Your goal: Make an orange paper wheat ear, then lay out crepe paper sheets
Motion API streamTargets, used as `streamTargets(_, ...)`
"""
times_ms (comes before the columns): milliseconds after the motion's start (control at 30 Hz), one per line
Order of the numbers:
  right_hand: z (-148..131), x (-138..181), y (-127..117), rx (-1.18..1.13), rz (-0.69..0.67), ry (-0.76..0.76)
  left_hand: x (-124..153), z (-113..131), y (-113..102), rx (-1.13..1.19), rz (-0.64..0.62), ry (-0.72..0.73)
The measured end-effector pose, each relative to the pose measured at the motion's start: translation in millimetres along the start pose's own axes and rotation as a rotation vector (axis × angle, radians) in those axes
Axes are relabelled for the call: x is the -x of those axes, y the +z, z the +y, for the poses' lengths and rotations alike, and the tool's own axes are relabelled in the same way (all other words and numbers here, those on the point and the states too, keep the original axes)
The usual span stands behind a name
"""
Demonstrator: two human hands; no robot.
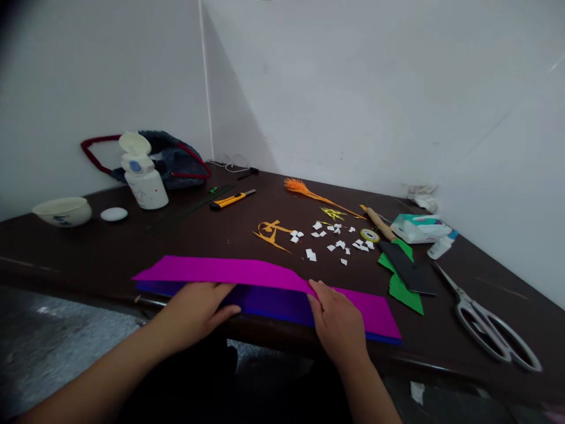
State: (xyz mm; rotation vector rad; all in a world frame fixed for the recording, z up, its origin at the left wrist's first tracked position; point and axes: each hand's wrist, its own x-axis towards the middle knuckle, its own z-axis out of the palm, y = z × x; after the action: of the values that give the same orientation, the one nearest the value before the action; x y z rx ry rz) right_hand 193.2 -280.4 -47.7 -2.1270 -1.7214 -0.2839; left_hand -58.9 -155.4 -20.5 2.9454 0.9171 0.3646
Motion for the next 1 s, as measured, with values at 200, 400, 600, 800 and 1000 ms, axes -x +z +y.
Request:
streamTargets(200, -2.9, -1.2, -0.5, 0.038, -0.033, 0.017, -7.0, -20.1, -16.6, 0.119, -0.201, 0.051)
streamTargets(400, -3.3, -0.1, -0.6, 0.065, -0.024, -0.004, -13.8, -19.3, -19.4, 0.143, -0.212, 0.079)
streamTargets(600, -2.0, 0.6, 1.9, 0.096, -0.009, -0.033, -17.0, -16.2, -23.7, 0.042, -0.164, 0.129)
streamTargets(800, 0.6, 2.2, 5.9, 0.095, 0.024, -0.068, -17.8, -15.3, -25.2, -0.072, -0.159, 0.101)
streamTargets(1000, 5.7, 3.1, 7.8, 0.094, 0.148, -0.219, -18.5, -30.0, -26.3, -0.124, -0.084, 0.038)
